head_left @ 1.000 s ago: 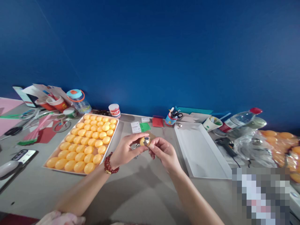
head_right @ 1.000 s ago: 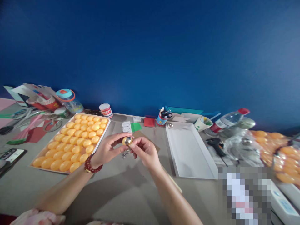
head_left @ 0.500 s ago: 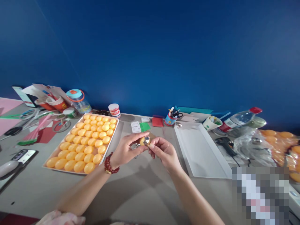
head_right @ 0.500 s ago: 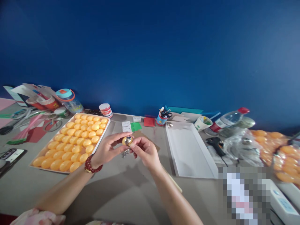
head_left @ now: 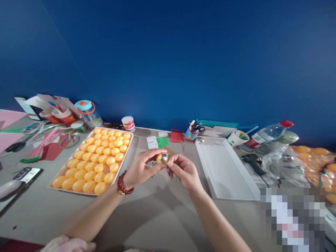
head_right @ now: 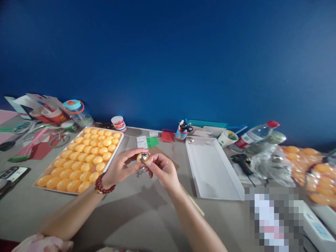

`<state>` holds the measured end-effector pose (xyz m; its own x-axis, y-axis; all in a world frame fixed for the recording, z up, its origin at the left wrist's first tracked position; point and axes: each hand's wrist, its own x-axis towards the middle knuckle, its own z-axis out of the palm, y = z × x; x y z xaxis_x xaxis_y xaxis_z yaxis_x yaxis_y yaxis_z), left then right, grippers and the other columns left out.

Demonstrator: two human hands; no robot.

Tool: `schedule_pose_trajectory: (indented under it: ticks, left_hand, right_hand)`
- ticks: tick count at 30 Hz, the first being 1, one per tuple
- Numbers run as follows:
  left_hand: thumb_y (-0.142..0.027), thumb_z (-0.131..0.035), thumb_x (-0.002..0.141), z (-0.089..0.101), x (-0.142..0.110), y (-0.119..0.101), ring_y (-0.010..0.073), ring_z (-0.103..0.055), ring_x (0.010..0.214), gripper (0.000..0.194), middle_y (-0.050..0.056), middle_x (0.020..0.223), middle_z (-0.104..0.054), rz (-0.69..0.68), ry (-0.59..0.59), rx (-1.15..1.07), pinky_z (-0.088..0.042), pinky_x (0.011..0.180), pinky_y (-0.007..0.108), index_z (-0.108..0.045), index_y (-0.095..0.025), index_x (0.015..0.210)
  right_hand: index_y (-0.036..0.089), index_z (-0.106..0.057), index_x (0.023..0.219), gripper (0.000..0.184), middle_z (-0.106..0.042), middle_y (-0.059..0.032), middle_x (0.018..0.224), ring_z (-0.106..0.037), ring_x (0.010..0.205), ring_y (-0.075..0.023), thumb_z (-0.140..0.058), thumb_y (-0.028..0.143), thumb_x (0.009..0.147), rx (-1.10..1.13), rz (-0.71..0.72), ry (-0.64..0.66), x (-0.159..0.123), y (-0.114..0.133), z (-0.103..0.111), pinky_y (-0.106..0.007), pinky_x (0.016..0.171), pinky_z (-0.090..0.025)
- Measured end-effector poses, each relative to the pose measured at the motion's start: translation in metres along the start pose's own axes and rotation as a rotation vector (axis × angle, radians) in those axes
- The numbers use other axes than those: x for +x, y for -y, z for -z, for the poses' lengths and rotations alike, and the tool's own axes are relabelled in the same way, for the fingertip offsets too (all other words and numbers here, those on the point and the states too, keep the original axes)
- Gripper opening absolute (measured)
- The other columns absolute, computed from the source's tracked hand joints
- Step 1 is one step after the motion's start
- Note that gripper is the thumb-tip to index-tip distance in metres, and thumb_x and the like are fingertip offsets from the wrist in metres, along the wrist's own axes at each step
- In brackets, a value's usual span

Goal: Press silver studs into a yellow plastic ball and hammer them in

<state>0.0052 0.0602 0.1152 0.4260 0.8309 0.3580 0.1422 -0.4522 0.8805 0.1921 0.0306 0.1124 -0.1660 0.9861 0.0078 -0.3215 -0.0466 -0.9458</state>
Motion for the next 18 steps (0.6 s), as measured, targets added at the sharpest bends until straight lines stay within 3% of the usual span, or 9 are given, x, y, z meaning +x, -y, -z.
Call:
schedule_pose_trajectory:
  ticks: [18]
  left_hand:
    - [-0.030,-0.070,0.087,-0.0003,0.0002,0.0025,0.0195,-0.070,0.098,0.040,0.009,0.114,-0.073,-0.019,-0.007,-0.002,-0.058,0.083,0.027,-0.064,-0.020,0.125]
  right_hand:
    - [0.019,-0.063,0.076,0.031,-0.062,0.0004,0.061,-0.053,0.054,-0.0110,-0.079,0.045,0.077,-0.057,0.010,-0.028,0.0004,0.0019,-0.0021,-0.022,0.049,-0.045]
